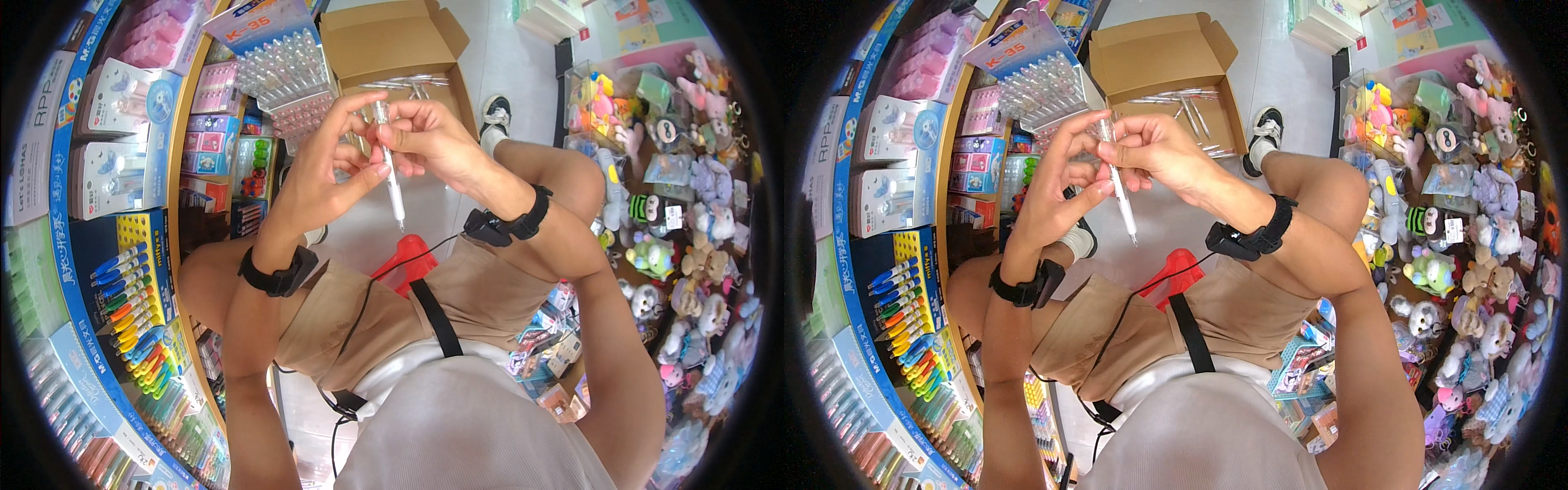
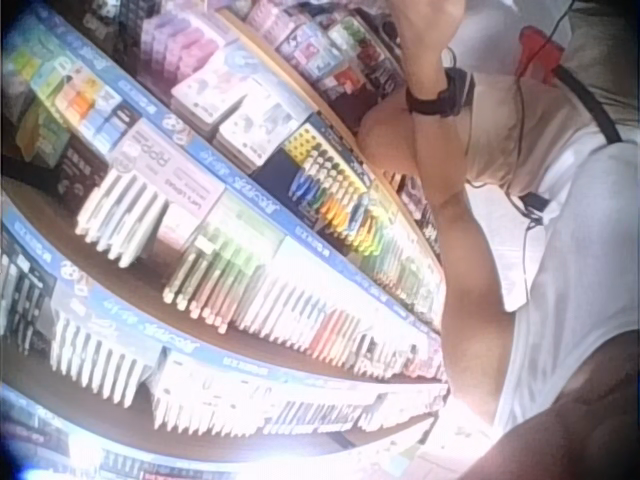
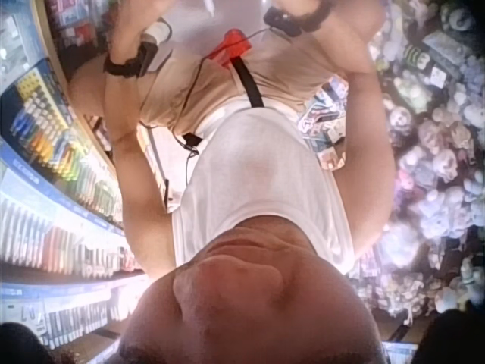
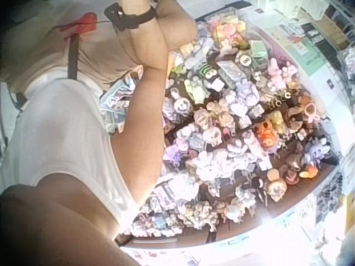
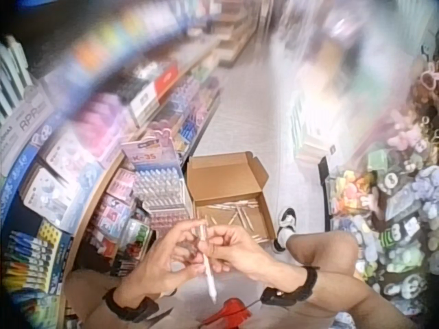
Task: The person assembles pens by inserting ink refills into barrels and attaching caps while sitting in a stationery store aisle. They take pen components from a cardboard box and place completed pens into a plastic tray.
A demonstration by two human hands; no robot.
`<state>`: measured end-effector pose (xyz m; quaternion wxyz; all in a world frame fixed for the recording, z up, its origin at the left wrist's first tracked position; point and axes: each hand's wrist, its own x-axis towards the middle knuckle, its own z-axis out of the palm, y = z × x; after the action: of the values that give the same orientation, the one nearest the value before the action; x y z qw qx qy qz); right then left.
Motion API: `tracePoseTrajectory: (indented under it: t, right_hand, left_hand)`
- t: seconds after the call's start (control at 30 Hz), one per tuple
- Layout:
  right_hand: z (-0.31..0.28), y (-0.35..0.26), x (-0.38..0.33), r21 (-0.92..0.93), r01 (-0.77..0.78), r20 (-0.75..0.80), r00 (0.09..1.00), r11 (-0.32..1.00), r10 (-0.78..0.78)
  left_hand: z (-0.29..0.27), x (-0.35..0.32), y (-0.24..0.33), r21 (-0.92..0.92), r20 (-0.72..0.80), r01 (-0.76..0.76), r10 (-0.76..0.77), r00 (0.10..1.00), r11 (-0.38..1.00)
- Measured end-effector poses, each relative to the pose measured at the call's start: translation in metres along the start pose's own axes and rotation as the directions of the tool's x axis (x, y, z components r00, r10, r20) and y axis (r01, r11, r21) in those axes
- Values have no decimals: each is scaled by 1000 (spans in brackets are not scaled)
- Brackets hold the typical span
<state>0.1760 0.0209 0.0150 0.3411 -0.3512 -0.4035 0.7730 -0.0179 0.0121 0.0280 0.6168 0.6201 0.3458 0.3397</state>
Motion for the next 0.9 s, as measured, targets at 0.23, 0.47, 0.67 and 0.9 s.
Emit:
tracePoseTrajectory:
  t: [0.23, 0.47, 0.67, 0.9]
  right_hand:
    - [-2, 0, 3, 35, 15, 9, 1000, 999, -15]
    - [2, -7, 0, 137, 21, 34, 999, 990, -26]
    - [-6, -3, 1, 21, 38, -6, 999, 999, -38]
    - [-6, -3, 3, 3, 87, -46, 995, 996, -87]
  left_hand:
    - [5, -1, 2, -11, 29, 44, -43, 999, 999]
    - [2, -2, 4, -155, 63, 128, -119, 991, 980]
    - [3, 0, 6, -263, 147, 138, -102, 984, 955]
    - [-2, -2, 3, -277, 158, 177, -137, 978, 944]
